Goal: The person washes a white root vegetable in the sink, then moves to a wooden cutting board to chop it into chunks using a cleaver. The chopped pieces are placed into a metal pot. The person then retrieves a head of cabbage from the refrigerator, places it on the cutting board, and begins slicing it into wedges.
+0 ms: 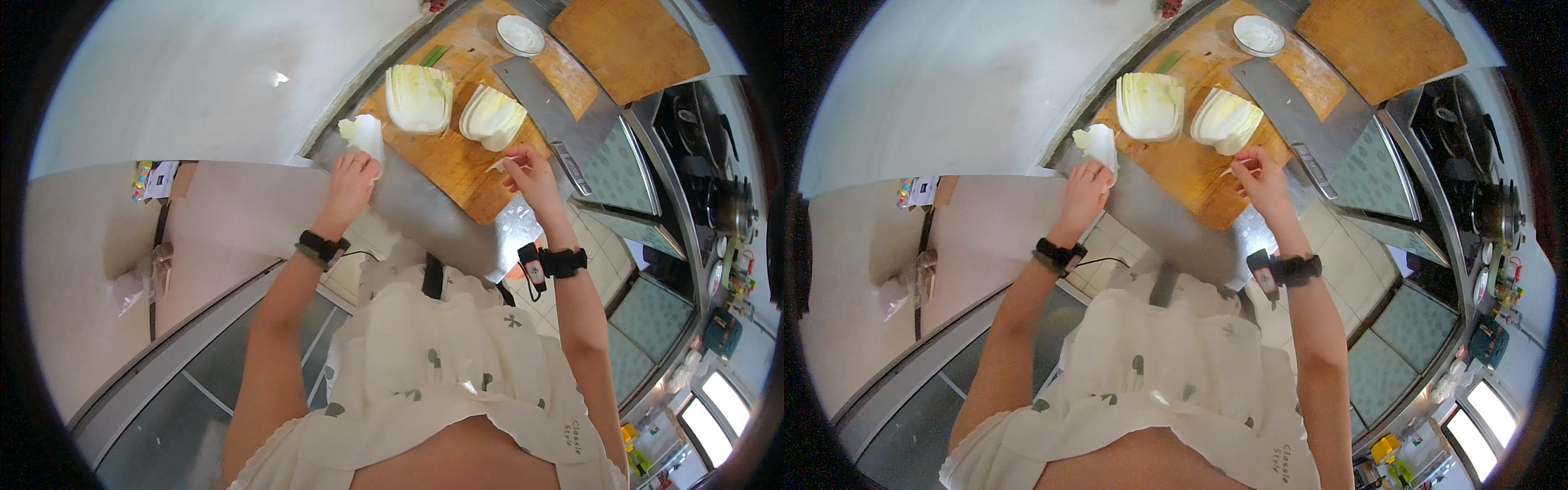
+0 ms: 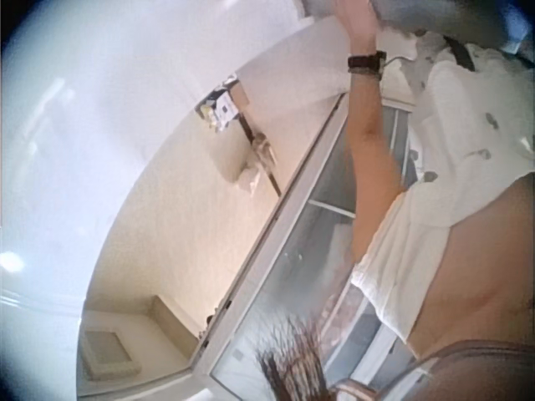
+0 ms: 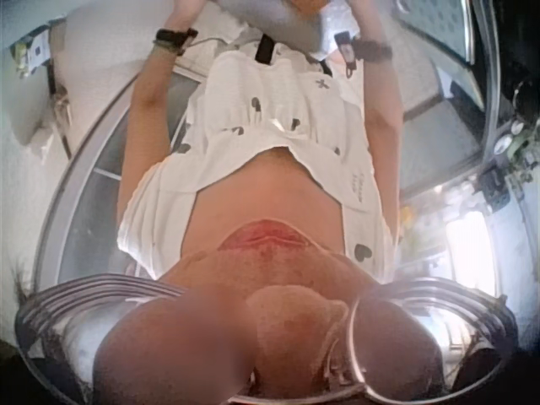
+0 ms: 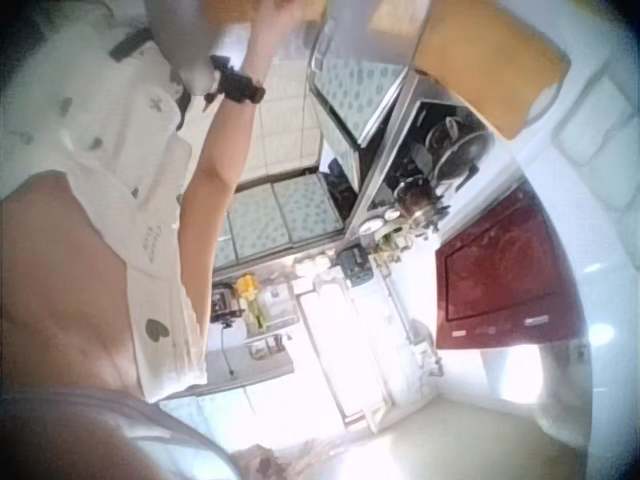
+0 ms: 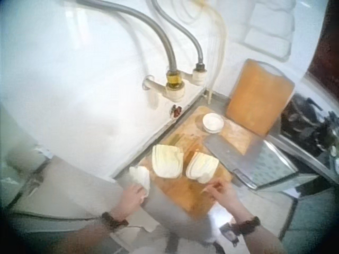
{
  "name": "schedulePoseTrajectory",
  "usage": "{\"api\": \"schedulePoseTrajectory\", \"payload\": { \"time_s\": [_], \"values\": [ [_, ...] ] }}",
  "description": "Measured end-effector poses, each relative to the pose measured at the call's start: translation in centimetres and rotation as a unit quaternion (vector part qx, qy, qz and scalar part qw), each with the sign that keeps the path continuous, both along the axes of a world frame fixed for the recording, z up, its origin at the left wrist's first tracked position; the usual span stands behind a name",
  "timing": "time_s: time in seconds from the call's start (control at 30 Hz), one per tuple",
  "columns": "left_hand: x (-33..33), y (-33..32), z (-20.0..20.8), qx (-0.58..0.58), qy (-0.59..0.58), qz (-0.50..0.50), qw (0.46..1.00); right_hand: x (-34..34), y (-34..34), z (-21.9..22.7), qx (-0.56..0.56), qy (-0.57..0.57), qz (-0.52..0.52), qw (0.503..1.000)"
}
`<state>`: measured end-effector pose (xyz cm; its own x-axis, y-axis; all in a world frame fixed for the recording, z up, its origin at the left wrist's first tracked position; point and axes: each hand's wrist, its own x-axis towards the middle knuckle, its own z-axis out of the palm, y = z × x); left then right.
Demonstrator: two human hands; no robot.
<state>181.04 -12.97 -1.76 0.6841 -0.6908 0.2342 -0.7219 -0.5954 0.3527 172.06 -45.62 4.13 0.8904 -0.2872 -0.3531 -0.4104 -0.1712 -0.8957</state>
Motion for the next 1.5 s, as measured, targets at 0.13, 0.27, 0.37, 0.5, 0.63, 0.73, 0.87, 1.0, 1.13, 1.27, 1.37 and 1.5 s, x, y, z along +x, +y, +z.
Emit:
{"api": "schedulePoseTrajectory", "payload": {
  "time_s": [0.13,0.27,0.37,0.5,0.63,0.73,0.87,1.0,1.13,1.27,1.37,1.5],
  "values": [
    [0.5,-0.5,-2.1,-0.025,0.042,0.038,0.998,-0.3,0.0,-0.2,-0.013,0.001,0.012,1.0],
    [0.9,-0.7,0.5,-0.024,0.088,0.002,0.996,-0.6,-0.3,-0.3,-0.025,-0.01,0.008,1.0],
    [0.9,-0.1,0.7,-0.03,0.09,-0.012,0.995,-0.8,-1.0,-0.6,-0.037,-0.009,-0.001,0.999],
    [0.5,0.8,-0.1,-0.015,0.057,0.018,0.998,-0.8,-1.5,-0.3,-0.036,0.006,-0.002,0.999],
    [-0.3,1.4,-1.6,-0.006,0.055,0.066,0.996,-1.0,-1.5,-0.4,-0.035,0.013,-0.005,0.999],
    [-1.0,1.1,-2.8,-0.02,0.082,0.131,0.988,-1.2,-1.3,-0.5,-0.039,0.016,-0.002,0.999],
    [-0.6,-0.3,-2.2,-0.054,0.135,0.161,0.976,-1.2,-1.1,-0.1,-0.042,0.027,-0.007,0.999],
    [0.6,-0.9,-0.7,-0.066,0.108,0.105,0.986,-1.1,-2.0,-0.4,-0.087,-0.026,-0.025,0.996],
    [1.7,-1.2,1.8,-0.058,0.17,0.107,0.978,-1.1,-4.2,-0.3,-0.322,-0.132,-0.062,0.936],
    [2.8,-2.0,4.9,-0.037,0.133,0.108,0.985,-1.2,-5.6,0.2,-0.464,-0.135,-0.073,0.873],
    [4.6,-3.6,6.7,-0.058,0.048,0.073,0.994,-0.2,-4.5,0.1,-0.437,-0.153,-0.041,0.885],
    [6.4,-6.3,9.2,0.03,-0.029,0.015,0.999,1.8,-0.2,0.1,-0.504,-0.187,0.09,0.838]
  ]
}}
